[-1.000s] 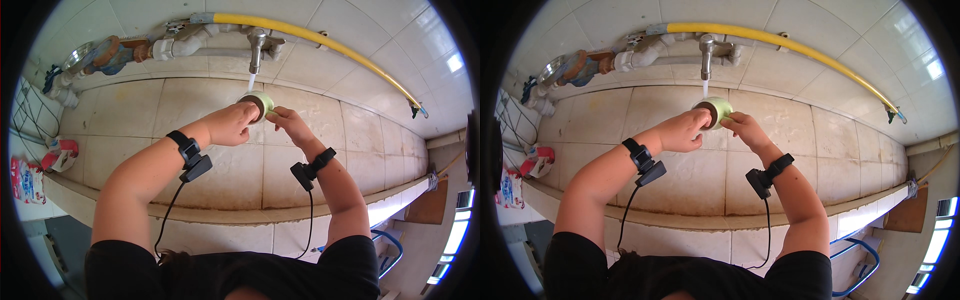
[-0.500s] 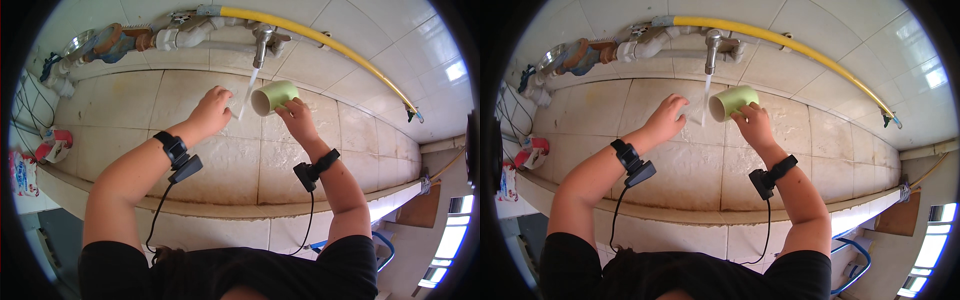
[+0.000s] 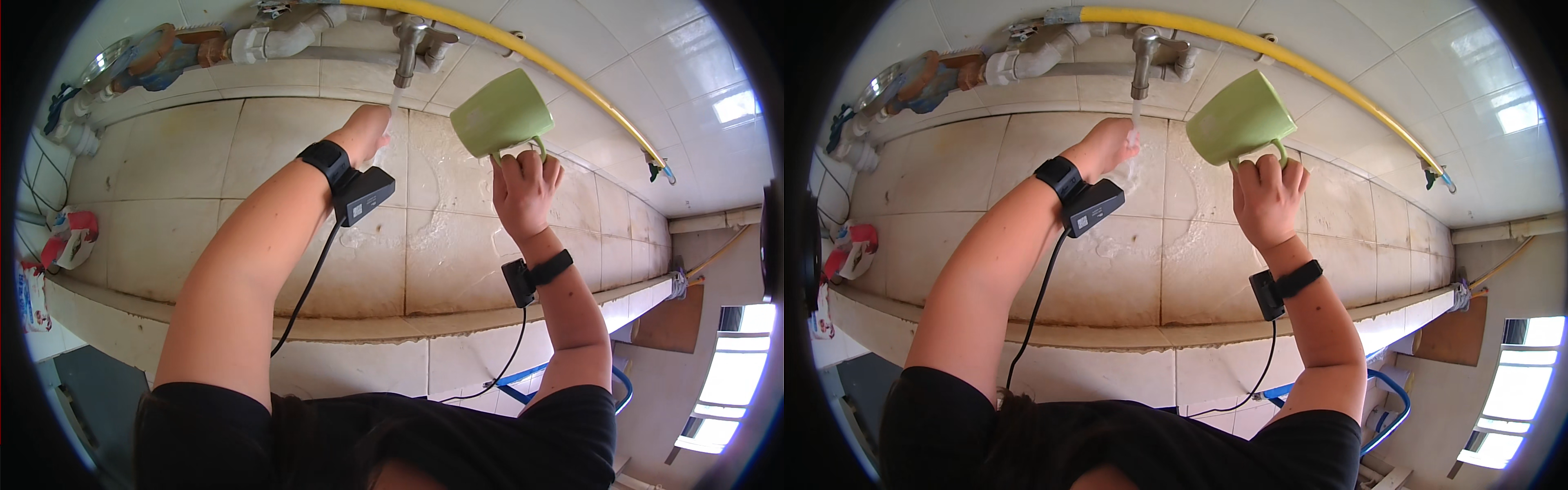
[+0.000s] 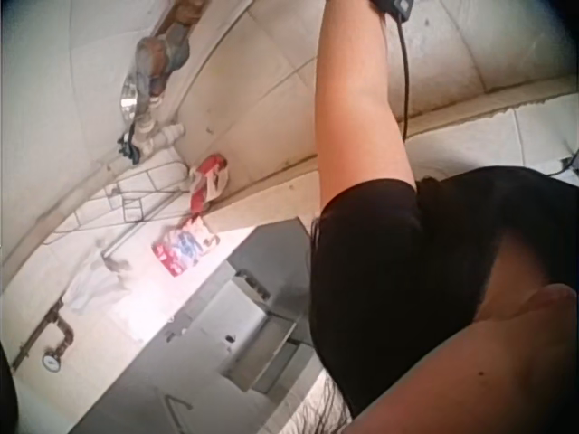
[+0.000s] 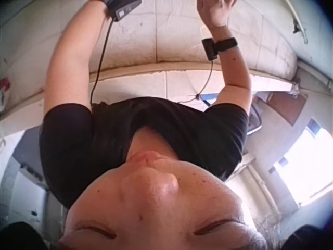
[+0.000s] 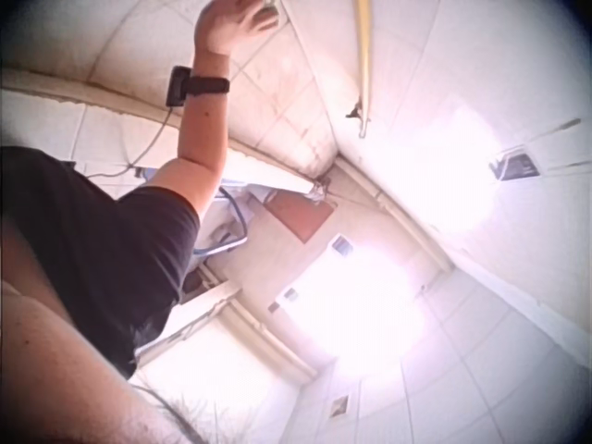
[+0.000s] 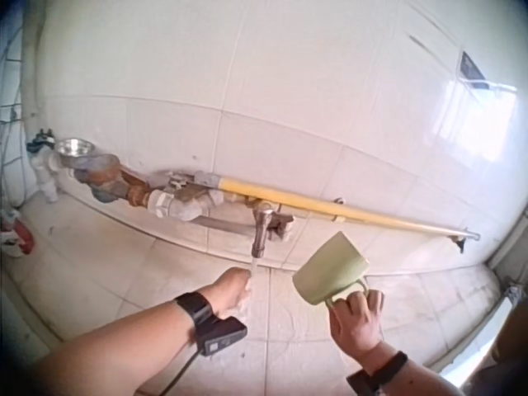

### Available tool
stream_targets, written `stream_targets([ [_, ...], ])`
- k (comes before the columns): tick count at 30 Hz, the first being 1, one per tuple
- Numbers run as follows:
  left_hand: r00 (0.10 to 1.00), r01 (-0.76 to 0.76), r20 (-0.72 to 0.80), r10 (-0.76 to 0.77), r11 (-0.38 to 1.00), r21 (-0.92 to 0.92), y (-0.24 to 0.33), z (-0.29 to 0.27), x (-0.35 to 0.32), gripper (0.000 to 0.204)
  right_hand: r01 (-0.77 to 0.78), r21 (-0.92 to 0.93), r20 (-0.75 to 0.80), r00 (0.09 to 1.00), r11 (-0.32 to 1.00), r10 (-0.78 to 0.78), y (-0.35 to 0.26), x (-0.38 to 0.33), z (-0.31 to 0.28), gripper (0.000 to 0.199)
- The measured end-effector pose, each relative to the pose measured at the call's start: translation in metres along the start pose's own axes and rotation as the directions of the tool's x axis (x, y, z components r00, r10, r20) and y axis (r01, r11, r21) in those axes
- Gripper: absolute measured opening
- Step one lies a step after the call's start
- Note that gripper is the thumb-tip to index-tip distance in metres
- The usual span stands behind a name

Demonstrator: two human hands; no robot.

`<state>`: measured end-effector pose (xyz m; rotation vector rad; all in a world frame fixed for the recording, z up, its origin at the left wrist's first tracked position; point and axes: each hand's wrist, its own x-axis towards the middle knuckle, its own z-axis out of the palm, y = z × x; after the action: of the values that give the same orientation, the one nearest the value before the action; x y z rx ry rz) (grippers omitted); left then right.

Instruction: Washing a green ceramic mug under a running faucet.

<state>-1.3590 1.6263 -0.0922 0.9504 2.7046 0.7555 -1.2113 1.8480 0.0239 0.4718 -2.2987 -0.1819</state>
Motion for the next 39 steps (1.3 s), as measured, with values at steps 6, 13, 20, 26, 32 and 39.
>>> stream_targets([
  [6,0.983,-0.176,-0.134,0.129,0.878,-0.446,-0.009,0.013,0.020,0.017,-0.454,0.375,0.299,0.884,0.808,0.358,0.005,-0.005,0.024,0.010],
  [13,0.919,0.282,0.103,-0.381,0.452,-0.846,0.052,-0.046,-0.013,0.016,-0.911,0.355,0.926,0.310,-0.211,0.217,-0.001,-0.015,0.061,0.017],
  [20,0.937,-0.196,-0.337,0.094,0.939,-0.282,0.058,-0.060,-0.052,0.009,-0.830,0.471,0.881,0.458,-0.298,0.116,-0.008,-0.006,0.089,0.018],
  [26,0.974,-0.222,-0.081,0.212,0.965,-0.143,0.050,-0.027,-0.052,0.023,-0.832,0.478,0.878,0.465,-0.282,0.116,-0.036,0.016,0.107,0.015],
  [32,0.878,0.101,0.468,-0.105,0.994,0.035,0.025,-0.024,-0.011,0.044,-0.886,0.227,0.971,0.238,-0.404,0.023,-0.068,0.024,0.130,0.018],
  [39,0.669,0.459,0.582,-0.462,0.873,0.166,0.032,-0.022,-0.007,0.048,-0.908,0.056,0.980,0.131,-0.415,-0.153,-0.075,0.006,0.151,0.016],
])
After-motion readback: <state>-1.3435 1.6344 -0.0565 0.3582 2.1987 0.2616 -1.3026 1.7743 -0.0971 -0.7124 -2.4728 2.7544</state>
